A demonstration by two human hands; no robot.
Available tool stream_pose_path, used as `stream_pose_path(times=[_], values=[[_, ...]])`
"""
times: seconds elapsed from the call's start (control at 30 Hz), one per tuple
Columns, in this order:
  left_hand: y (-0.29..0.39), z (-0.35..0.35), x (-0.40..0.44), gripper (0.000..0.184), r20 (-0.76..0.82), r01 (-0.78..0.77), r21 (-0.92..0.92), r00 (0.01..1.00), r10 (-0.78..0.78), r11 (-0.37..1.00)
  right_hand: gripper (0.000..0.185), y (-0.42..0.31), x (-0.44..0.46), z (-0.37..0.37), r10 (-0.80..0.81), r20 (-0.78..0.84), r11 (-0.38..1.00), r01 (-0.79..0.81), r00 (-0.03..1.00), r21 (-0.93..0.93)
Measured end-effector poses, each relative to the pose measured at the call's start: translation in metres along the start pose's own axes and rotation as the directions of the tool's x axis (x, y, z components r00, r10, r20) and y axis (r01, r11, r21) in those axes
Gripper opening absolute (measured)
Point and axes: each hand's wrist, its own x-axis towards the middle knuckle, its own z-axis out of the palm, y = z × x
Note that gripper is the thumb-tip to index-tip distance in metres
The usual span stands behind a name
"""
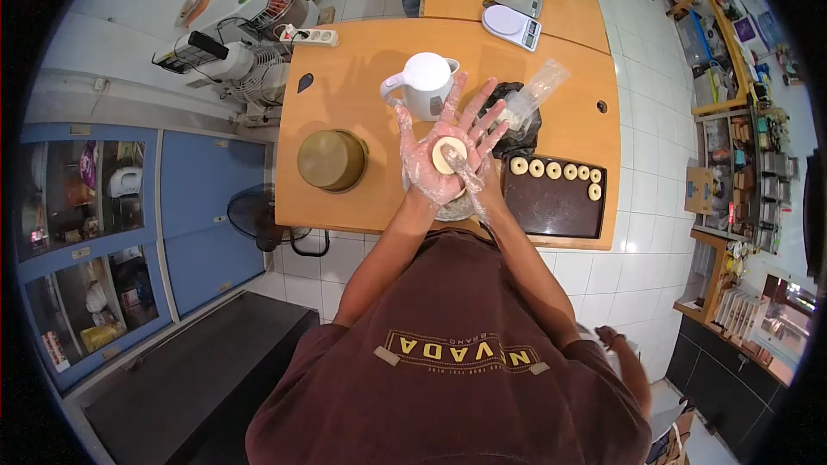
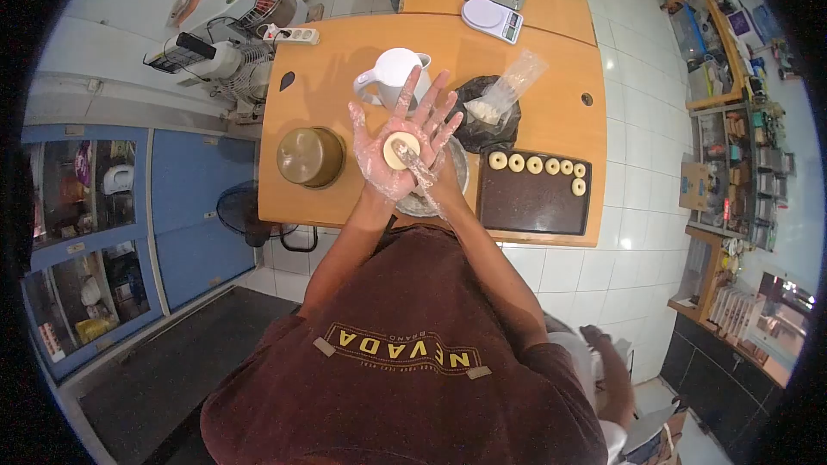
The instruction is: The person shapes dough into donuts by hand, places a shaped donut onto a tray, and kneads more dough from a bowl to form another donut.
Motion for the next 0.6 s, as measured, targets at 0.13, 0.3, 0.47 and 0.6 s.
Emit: stream_pose_path(times=[0.13,0.3,0.47,0.6], values=[[-0.024,-0.004,0.018,0.107,-0.017,0.016,0.018,1.0,-0.016,1.0,0.072,-0.012,-0.001,-0.016,-0.054,-0.057,0.993,0.059,0.997,0.102],[-0.054,-0.002,0.031,0.106,-0.055,0.037,-0.121,0.998,-0.044,0.992,0.071,-0.021,-0.009,-0.05,-0.007,-0.066,0.989,0.017,0.998,0.146],[-0.074,0.008,0.049,0.108,-0.083,0.052,0.008,0.995,-0.051,0.999,0.071,-0.049,-0.017,-0.067,0.055,-0.109,0.994,-0.044,0.993,0.097],[-0.079,0.0,0.052,0.107,-0.055,0.084,-0.054,0.995,-0.087,0.995,0.073,-0.031,-0.015,-0.073,-0.017,-0.116,0.987,0.035,0.993,0.155]])
